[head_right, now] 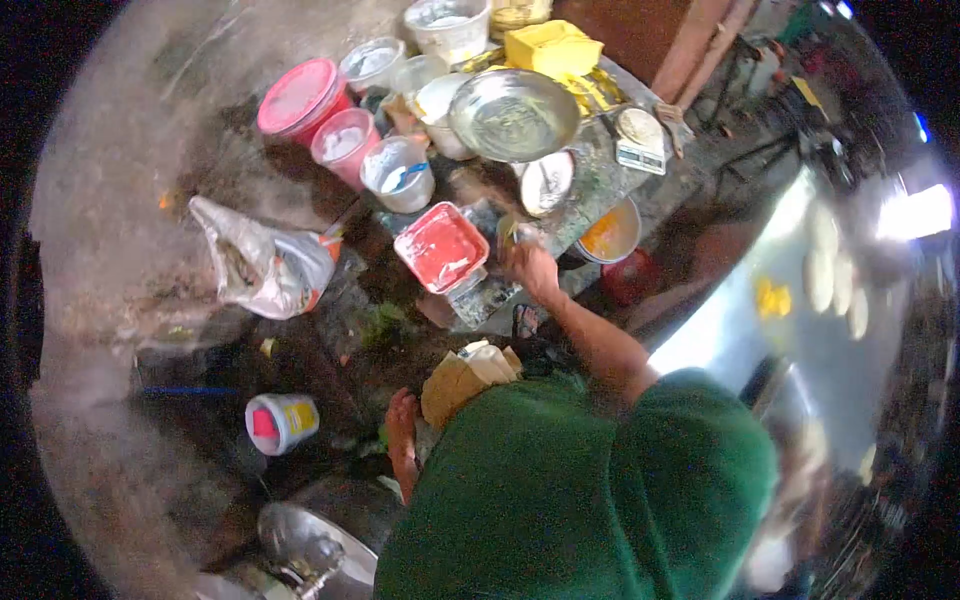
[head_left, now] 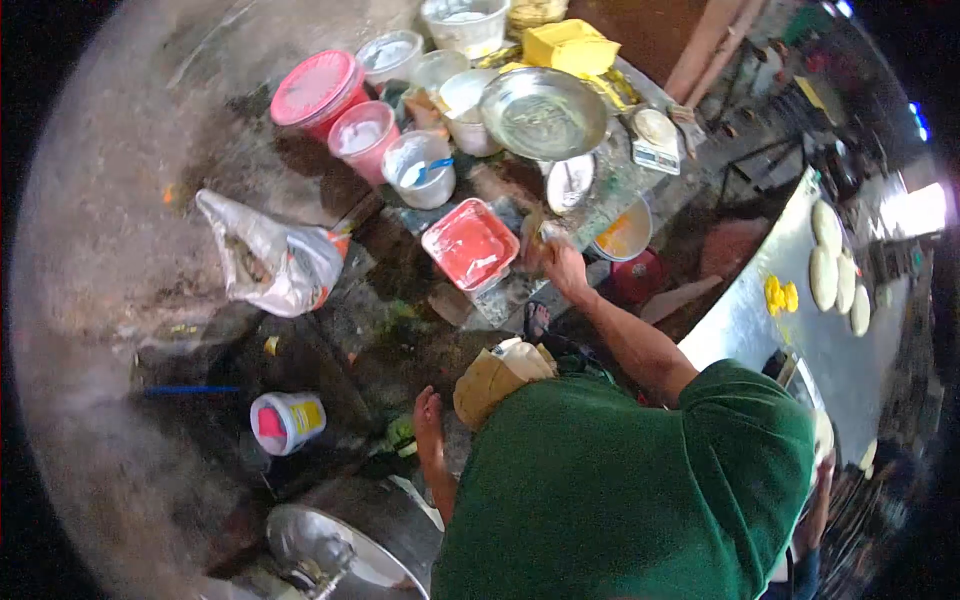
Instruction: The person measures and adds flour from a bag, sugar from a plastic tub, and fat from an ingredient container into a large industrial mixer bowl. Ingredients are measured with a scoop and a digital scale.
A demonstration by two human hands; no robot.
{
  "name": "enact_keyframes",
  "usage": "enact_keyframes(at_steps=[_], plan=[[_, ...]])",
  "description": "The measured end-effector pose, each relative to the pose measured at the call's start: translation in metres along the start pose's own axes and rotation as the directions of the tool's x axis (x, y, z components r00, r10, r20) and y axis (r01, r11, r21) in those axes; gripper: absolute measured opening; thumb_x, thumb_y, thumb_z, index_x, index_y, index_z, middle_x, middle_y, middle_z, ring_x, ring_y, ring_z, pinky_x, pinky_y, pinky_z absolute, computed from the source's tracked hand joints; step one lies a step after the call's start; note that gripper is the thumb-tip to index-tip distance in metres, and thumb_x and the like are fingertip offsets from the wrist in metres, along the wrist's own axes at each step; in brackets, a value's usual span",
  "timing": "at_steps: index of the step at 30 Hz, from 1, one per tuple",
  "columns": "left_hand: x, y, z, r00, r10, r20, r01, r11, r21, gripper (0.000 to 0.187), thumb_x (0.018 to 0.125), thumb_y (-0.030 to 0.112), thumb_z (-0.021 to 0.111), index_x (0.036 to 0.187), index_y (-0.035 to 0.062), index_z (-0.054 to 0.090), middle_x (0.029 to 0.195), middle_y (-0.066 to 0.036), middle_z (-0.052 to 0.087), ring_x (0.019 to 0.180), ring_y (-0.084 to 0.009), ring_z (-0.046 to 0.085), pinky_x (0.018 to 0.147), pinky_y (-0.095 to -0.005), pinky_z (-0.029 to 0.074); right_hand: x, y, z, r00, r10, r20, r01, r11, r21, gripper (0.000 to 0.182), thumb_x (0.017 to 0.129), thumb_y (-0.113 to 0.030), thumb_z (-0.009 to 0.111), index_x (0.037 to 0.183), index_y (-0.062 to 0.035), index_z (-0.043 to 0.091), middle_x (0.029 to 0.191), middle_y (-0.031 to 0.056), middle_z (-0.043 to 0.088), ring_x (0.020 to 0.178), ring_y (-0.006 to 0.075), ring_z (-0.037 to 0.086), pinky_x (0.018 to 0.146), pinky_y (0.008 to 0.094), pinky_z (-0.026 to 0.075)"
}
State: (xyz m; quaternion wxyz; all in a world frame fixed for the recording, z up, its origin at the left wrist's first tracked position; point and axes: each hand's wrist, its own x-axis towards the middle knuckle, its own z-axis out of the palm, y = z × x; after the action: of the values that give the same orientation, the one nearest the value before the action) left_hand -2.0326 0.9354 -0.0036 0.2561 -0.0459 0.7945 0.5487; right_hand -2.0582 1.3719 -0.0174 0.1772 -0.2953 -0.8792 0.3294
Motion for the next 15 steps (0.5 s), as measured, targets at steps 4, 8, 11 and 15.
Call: enact_keyframes(at_steps=[4,8,11,15], plan=[[0.021,0.072,0.015,0.966,0.236,0.102,-0.234,0.972,-0.037,0.046,0.099,0.034,0.049,0.129,-0.001,0.05,0.117,-0.015,0.061,0.11,-0.0223,0.057,0.095,-0.0348,0.044,-0.053,-0.004,-0.058,0.996,-0.051,0.072,0.048,0.998,0.048,0.019,0.087,-0.02,0.057,0.09,-0.0016,0.059,0.083,0.0199,0.058,0.08,0.0397,0.058,0.07,0.0459,0.046],[0.027,0.162,0.049,0.913,0.35,0.211,-0.32,0.933,-0.165,0.042,0.1,0.03,0.046,0.128,-0.001,0.05,0.116,-0.014,0.061,0.105,-0.0207,0.058,0.096,-0.0341,0.043,-0.078,-0.038,-0.128,0.966,-0.127,0.227,0.083,0.978,0.192,0.017,0.088,-0.017,0.059,0.087,0.0004,0.059,0.078,0.0176,0.055,0.076,0.0344,0.056,0.068,0.0398,0.046],[0.03,0.205,0.075,0.811,0.474,0.345,-0.441,0.881,-0.172,0.04,0.1,0.027,0.047,0.129,-0.0002,0.05,0.12,-0.013,0.059,0.111,-0.02,0.055,0.099,-0.0337,0.04,-0.088,-0.076,-0.166,0.899,-0.323,0.295,0.194,0.899,0.392,0.015,0.089,-0.016,0.06,0.087,-0.0003,0.059,0.081,0.0166,0.057,0.075,0.0318,0.058,0.069,0.039,0.047],[0.022,0.238,0.119,0.704,0.567,0.428,-0.525,0.821,-0.224,0.043,0.101,0.028,0.046,0.134,0.0006,0.044,0.126,-0.009,0.053,0.114,-0.0187,0.051,0.1,-0.033,0.038,-0.103,-0.131,-0.19,0.865,-0.466,0.184,0.318,0.794,0.517,0.015,0.089,-0.012,0.061,0.087,0.0025,0.06,0.082,0.0158,0.058,0.077,0.0311,0.058,0.071,0.0393,0.046]])
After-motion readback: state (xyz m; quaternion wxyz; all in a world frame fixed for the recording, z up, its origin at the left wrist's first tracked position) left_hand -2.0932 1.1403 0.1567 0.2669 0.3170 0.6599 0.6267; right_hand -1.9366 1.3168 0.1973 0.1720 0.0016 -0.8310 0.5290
